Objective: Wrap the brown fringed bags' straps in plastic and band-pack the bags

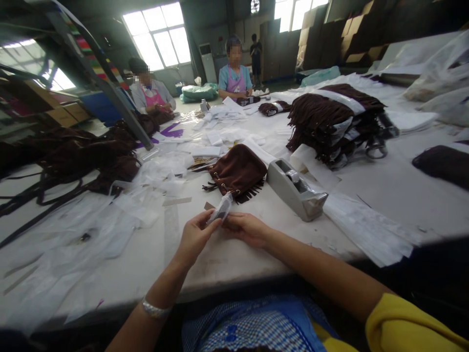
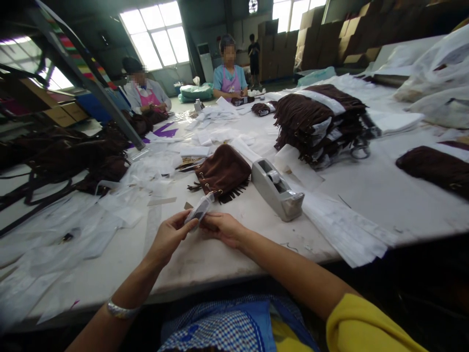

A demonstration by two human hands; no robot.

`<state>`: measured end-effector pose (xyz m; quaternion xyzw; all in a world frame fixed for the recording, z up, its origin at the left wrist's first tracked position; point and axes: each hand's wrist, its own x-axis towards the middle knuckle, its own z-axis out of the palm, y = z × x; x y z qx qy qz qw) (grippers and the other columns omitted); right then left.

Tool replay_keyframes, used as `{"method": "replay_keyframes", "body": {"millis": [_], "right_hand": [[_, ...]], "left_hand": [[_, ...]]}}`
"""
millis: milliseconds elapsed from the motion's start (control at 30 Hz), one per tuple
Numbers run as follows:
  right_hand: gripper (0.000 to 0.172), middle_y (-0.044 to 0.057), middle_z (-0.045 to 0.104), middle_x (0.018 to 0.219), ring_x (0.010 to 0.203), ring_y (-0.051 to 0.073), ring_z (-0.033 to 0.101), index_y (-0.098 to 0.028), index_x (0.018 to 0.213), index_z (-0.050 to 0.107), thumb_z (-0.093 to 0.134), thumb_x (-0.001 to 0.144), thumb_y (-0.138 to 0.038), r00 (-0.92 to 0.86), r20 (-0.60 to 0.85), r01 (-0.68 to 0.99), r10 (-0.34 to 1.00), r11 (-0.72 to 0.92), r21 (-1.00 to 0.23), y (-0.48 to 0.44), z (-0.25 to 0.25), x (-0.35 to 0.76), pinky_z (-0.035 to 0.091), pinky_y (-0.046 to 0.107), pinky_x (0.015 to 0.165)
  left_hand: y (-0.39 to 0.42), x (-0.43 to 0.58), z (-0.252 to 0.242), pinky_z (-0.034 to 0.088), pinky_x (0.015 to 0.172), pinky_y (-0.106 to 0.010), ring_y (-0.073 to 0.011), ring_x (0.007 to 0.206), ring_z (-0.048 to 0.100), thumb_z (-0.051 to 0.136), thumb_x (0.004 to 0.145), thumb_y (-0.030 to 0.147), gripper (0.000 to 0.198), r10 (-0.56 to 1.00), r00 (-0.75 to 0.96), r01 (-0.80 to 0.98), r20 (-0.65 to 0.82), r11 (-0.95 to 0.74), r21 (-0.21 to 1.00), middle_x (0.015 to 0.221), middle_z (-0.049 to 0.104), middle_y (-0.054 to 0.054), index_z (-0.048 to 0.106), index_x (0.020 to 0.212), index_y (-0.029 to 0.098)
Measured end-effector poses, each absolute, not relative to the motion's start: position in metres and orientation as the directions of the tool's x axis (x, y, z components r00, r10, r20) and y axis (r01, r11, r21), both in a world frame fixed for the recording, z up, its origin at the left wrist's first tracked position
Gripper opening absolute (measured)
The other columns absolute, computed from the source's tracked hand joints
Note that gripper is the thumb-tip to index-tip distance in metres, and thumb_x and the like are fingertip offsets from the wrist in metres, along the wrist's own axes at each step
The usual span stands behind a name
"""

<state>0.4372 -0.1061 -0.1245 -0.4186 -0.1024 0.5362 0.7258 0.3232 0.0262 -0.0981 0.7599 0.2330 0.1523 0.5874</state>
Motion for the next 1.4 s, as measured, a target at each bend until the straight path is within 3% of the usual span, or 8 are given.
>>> {"method": "replay_keyframes", "body": {"millis": [133, 267, 400, 567, 733, 967, 1167, 1400], "right_hand": [[0.021, 0.001, 0.072, 0.093, 0.089, 0.014, 0.061, -0.020, 0.093, 0.074, 0.076, 0.072, -0.023, 0.378, -0.339, -0.792, 0.861, 0.112, -0.600, -0.109, -0.125, 0.436, 0.046, 0.027, 0.080], [0.024, -0.002, 0.067, 0.079, 0.072, 0.011, 0.054, -0.019, 0.088, 0.073, 0.080, 0.073, -0.036, 0.431, -0.344, -0.744, 0.834, 0.112, -0.659, -0.110, -0.121, 0.432, 0.040, 0.023, 0.064], [0.034, -0.002, 0.064, 0.078, 0.067, 0.010, 0.047, -0.018, 0.088, 0.075, 0.082, 0.069, -0.046, 0.546, -0.315, -0.584, 0.776, 0.083, -0.807, -0.106, -0.120, 0.425, 0.035, 0.023, 0.061], [0.036, -0.001, 0.065, 0.077, 0.066, 0.010, 0.045, -0.018, 0.087, 0.076, 0.083, 0.065, -0.046, 0.591, -0.302, -0.575, 0.748, 0.128, -0.808, -0.102, -0.125, 0.424, 0.036, 0.024, 0.064], [0.034, -0.002, 0.063, 0.075, 0.067, 0.010, 0.046, -0.019, 0.089, 0.077, 0.084, 0.066, -0.043, 0.570, -0.298, -0.593, 0.765, 0.133, -0.794, -0.105, -0.127, 0.426, 0.037, 0.023, 0.064], [0.036, 0.000, 0.067, 0.084, 0.069, 0.010, 0.050, -0.019, 0.091, 0.078, 0.085, 0.065, -0.044, 0.553, -0.309, -0.578, 0.774, 0.090, -0.811, -0.105, -0.124, 0.428, 0.039, 0.022, 0.063], [0.035, 0.001, 0.068, 0.087, 0.069, 0.010, 0.051, -0.021, 0.092, 0.078, 0.084, 0.066, -0.044, 0.542, -0.322, -0.561, 0.776, 0.048, -0.827, -0.106, -0.123, 0.429, 0.038, 0.022, 0.060], [0.035, 0.001, 0.067, 0.081, 0.068, 0.010, 0.053, -0.019, 0.088, 0.078, 0.084, 0.065, -0.044, 0.563, -0.307, -0.540, 0.767, 0.061, -0.839, -0.105, -0.122, 0.428, 0.042, 0.023, 0.065]], "left_hand": [[0.029, 0.324, -0.102, 0.037, 0.056, -0.022, -0.0122, 0.063, 0.055, 0.076, 0.074, 0.043, 0.035, 0.543, 0.839, 0.119, 0.037, -0.250, 0.961, 0.076, 0.065, 0.001, 0.060, 0.094, 0.019], [0.030, 0.323, -0.106, 0.033, 0.053, -0.021, -0.0101, 0.057, 0.048, 0.075, 0.075, 0.043, 0.031, 0.543, 0.836, 0.138, 0.080, -0.349, 0.927, 0.068, 0.056, 0.004, 0.055, 0.081, 0.019], [0.029, 0.322, -0.110, 0.034, 0.052, -0.022, -0.0103, 0.055, 0.048, 0.075, 0.076, 0.044, 0.032, 0.544, 0.837, 0.150, 0.061, -0.336, 0.930, 0.067, 0.055, 0.004, 0.055, 0.081, 0.020], [0.023, 0.323, -0.114, 0.038, 0.052, -0.023, -0.0112, 0.055, 0.052, 0.078, 0.071, 0.047, 0.038, 0.587, 0.809, 0.136, 0.008, -0.200, 0.970, 0.067, 0.060, 0.003, 0.056, 0.082, 0.019], [0.017, 0.322, -0.108, 0.039, 0.054, -0.023, -0.0109, 0.061, 0.056, 0.077, 0.072, 0.048, 0.053, 0.529, 0.834, 0.149, -0.157, 0.058, 0.987, 0.097, 0.071, -0.006, 0.059, 0.112, 0.017], [0.024, 0.322, -0.106, 0.041, 0.065, -0.026, -0.0170, 0.072, 0.059, 0.075, 0.074, 0.050, 0.033, 0.601, 0.796, 0.182, 0.069, -0.346, 0.920, 0.077, 0.070, -0.001, 0.075, 0.085, 0.019], [0.026, 0.326, -0.113, 0.046, 0.091, -0.032, -0.0245, 0.102, 0.065, 0.077, 0.075, 0.042, 0.040, 0.512, 0.859, 0.041, -0.011, -0.048, 0.998, 0.107, 0.075, -0.007, 0.073, 0.106, 0.017], [0.025, 0.328, -0.114, 0.049, 0.088, -0.032, -0.0244, 0.097, 0.067, 0.080, 0.071, 0.041, 0.040, 0.566, 0.824, 0.052, -0.021, -0.039, 0.998, 0.100, 0.076, -0.007, 0.075, 0.101, 0.016]]}}
